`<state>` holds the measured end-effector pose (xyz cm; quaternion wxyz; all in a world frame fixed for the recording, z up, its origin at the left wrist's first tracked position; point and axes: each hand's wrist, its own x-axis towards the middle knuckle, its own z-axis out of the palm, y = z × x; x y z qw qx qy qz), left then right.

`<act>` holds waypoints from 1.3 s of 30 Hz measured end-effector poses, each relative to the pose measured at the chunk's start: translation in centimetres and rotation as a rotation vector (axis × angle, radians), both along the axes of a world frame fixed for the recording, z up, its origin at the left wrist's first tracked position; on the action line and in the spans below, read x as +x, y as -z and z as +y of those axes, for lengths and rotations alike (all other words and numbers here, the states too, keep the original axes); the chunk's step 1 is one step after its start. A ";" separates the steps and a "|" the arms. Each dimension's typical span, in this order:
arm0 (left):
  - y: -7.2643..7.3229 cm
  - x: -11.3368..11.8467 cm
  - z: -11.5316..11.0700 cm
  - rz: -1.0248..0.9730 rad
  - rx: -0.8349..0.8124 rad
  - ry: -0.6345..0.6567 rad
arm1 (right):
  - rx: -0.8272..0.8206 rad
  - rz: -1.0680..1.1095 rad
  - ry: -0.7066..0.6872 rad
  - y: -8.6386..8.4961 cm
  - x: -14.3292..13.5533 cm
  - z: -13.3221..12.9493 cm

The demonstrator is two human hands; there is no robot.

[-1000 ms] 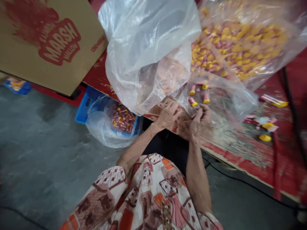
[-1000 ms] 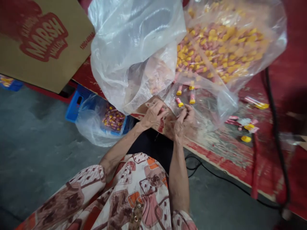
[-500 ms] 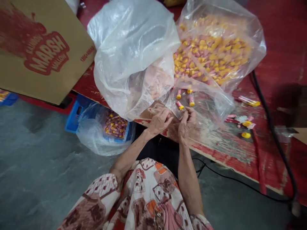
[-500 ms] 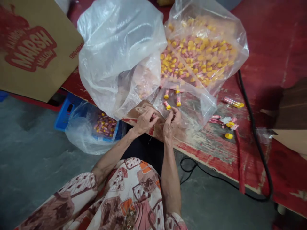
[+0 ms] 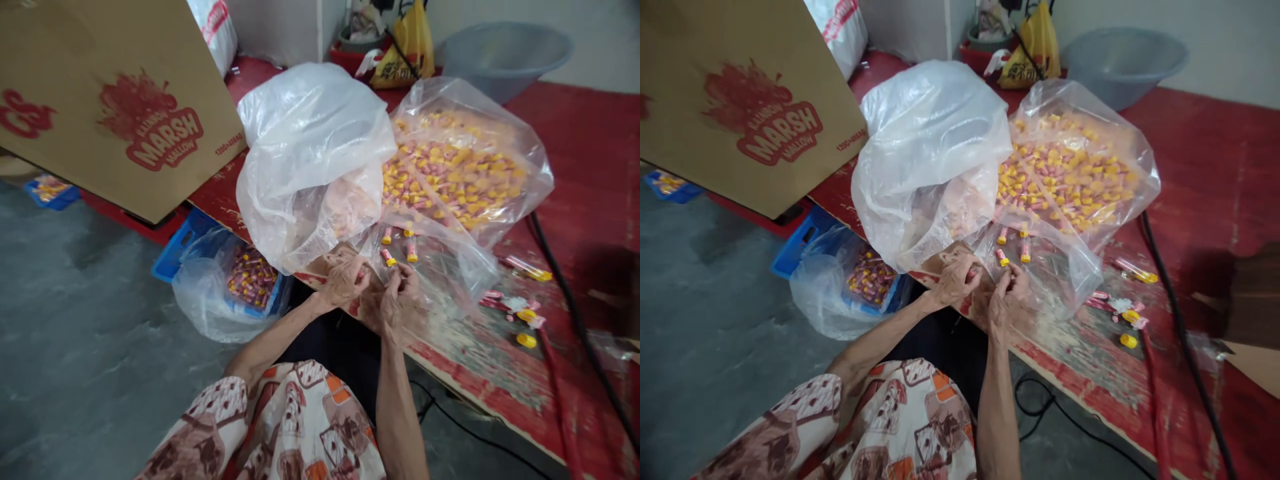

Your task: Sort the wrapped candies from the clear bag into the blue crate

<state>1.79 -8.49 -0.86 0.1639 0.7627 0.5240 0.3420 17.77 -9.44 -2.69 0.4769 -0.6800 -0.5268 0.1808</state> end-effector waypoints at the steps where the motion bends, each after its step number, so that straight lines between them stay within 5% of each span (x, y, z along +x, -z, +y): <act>1: 0.0 -0.4 0.4 -0.020 -0.010 -0.020 | 0.039 -0.044 0.017 -0.3 -0.2 -0.1; 7: -2.8 -7.2 7.0 -0.095 0.035 -0.416 | 0.113 -0.188 0.054 -1.1 -1.5 -0.3; 12: -3.7 -13.1 12.0 0.025 -0.175 -0.667 | 0.095 -0.270 0.011 -1.1 -1.5 0.0; 17: -3.2 -14.0 12.7 -0.016 -0.216 -0.705 | 0.052 -0.324 -0.024 -1.1 -1.0 0.6; 22: -4.2 -13.2 12.4 -0.114 -0.254 -0.749 | -0.095 -0.416 -0.036 -0.8 -1.2 1.2; 31: -3.8 -11.8 5.6 -0.554 -0.205 -0.510 | 0.061 -0.354 -0.030 -0.3 -1.4 0.8; 35: -4.5 -11.3 4.9 -0.704 -0.343 -0.373 | -0.044 -0.298 -0.097 -0.6 -1.4 0.9; 39: -4.8 -10.4 5.0 -0.678 -0.535 -0.086 | 0.000 -0.035 -0.208 -1.4 -0.9 0.7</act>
